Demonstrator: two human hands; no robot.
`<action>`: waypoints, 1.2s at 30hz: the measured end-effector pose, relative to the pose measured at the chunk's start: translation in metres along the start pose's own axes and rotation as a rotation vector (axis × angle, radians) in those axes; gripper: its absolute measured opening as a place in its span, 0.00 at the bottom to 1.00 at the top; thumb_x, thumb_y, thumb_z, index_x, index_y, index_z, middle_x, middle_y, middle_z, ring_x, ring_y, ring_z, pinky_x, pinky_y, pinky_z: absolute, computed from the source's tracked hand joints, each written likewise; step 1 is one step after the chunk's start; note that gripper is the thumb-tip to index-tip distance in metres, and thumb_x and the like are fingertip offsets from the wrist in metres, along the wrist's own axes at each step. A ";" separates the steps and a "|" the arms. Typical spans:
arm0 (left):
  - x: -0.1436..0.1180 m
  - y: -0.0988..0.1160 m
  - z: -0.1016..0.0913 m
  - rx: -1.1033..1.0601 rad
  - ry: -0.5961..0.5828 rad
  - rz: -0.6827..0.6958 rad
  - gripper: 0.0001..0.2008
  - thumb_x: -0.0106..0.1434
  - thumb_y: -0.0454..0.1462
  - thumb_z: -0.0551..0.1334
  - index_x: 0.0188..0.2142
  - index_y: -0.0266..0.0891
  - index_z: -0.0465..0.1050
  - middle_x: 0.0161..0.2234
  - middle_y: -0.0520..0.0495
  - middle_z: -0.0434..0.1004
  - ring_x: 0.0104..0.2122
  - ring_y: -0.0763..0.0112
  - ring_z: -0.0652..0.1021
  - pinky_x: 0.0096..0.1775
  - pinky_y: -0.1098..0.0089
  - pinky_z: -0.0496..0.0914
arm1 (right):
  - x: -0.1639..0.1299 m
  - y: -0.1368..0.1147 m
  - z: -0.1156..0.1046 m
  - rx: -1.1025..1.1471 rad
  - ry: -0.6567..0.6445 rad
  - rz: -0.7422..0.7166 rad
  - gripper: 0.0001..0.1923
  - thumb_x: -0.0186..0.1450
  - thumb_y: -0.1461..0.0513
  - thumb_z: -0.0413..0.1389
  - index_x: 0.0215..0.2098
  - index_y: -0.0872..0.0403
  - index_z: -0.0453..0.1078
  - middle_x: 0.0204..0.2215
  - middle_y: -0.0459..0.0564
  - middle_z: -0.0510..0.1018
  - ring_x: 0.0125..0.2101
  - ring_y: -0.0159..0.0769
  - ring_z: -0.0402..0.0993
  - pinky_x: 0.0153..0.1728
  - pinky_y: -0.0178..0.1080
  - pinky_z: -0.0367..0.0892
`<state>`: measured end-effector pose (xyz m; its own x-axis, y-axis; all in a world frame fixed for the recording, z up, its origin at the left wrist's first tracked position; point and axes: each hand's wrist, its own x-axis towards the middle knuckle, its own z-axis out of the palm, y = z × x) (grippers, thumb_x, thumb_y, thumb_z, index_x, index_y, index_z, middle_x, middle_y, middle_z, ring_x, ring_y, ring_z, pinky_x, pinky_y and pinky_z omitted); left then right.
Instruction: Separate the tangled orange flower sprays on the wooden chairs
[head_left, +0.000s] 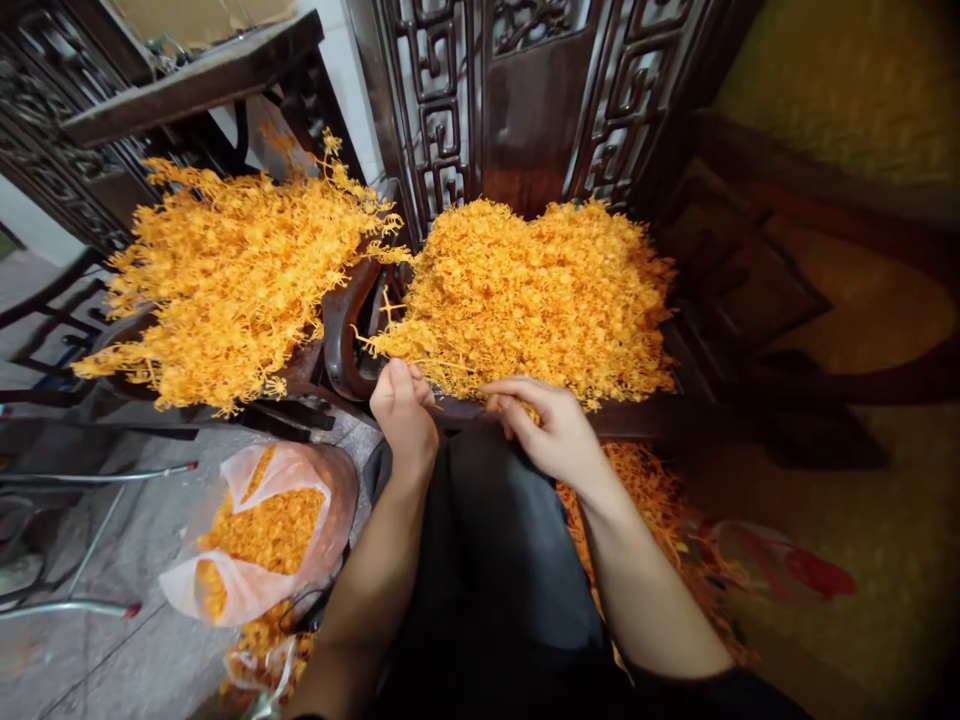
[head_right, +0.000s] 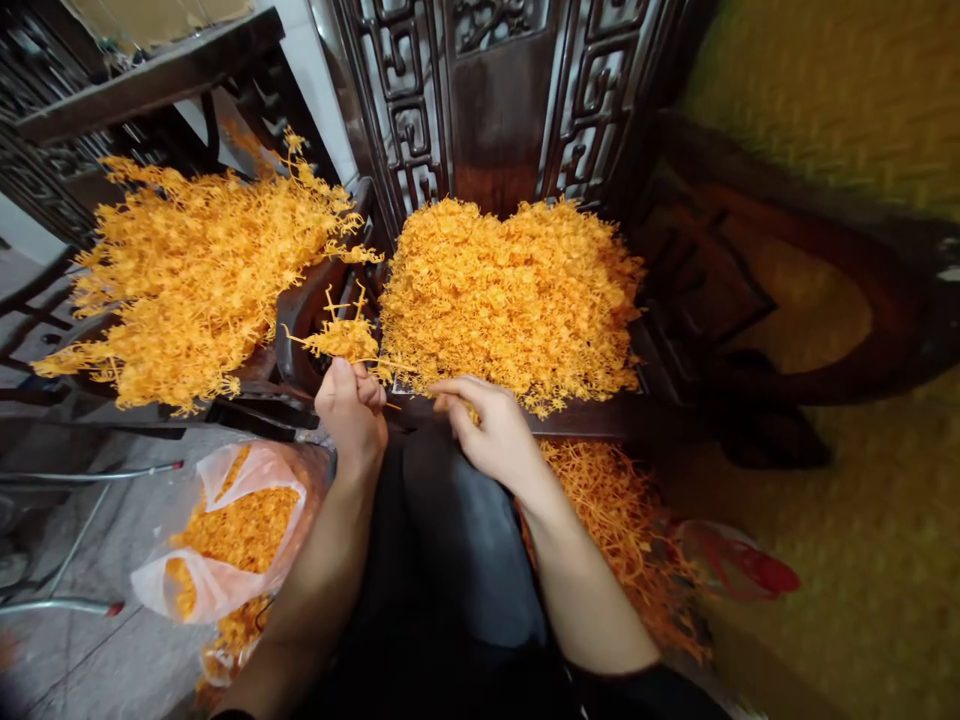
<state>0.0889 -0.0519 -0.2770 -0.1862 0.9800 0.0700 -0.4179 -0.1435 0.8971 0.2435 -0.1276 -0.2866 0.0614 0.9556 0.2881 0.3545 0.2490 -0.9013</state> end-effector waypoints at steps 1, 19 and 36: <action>-0.003 -0.001 0.003 0.007 -0.024 -0.009 0.24 0.64 0.54 0.65 0.27 0.39 0.63 0.16 0.62 0.48 0.16 0.82 0.52 0.20 0.77 0.50 | 0.006 -0.003 0.007 0.006 -0.009 -0.035 0.12 0.74 0.58 0.50 0.47 0.51 0.75 0.36 0.50 0.78 0.34 0.36 0.75 0.41 0.41 0.70; 0.003 0.011 0.010 -0.319 -0.007 -0.049 0.24 0.66 0.52 0.66 0.27 0.40 0.59 0.16 0.62 0.45 0.15 0.82 0.49 0.18 0.75 0.47 | -0.009 0.003 -0.016 -0.182 -0.094 -0.070 0.15 0.70 0.61 0.51 0.25 0.52 0.68 0.26 0.47 0.72 0.28 0.35 0.70 0.32 0.39 0.64; -0.004 -0.011 -0.010 0.037 -0.296 -0.177 0.28 0.50 0.54 0.72 0.21 0.39 0.59 0.15 0.58 0.57 0.16 0.83 0.59 0.22 0.76 0.54 | 0.124 0.009 -0.081 -0.700 0.289 -0.137 0.27 0.67 0.51 0.59 0.60 0.55 0.70 0.63 0.66 0.66 0.64 0.63 0.60 0.62 0.65 0.56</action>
<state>0.0851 -0.0557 -0.2921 0.1548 0.9875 0.0306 -0.3869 0.0321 0.9216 0.3304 -0.0200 -0.2330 0.1820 0.8203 0.5422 0.8785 0.1120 -0.4645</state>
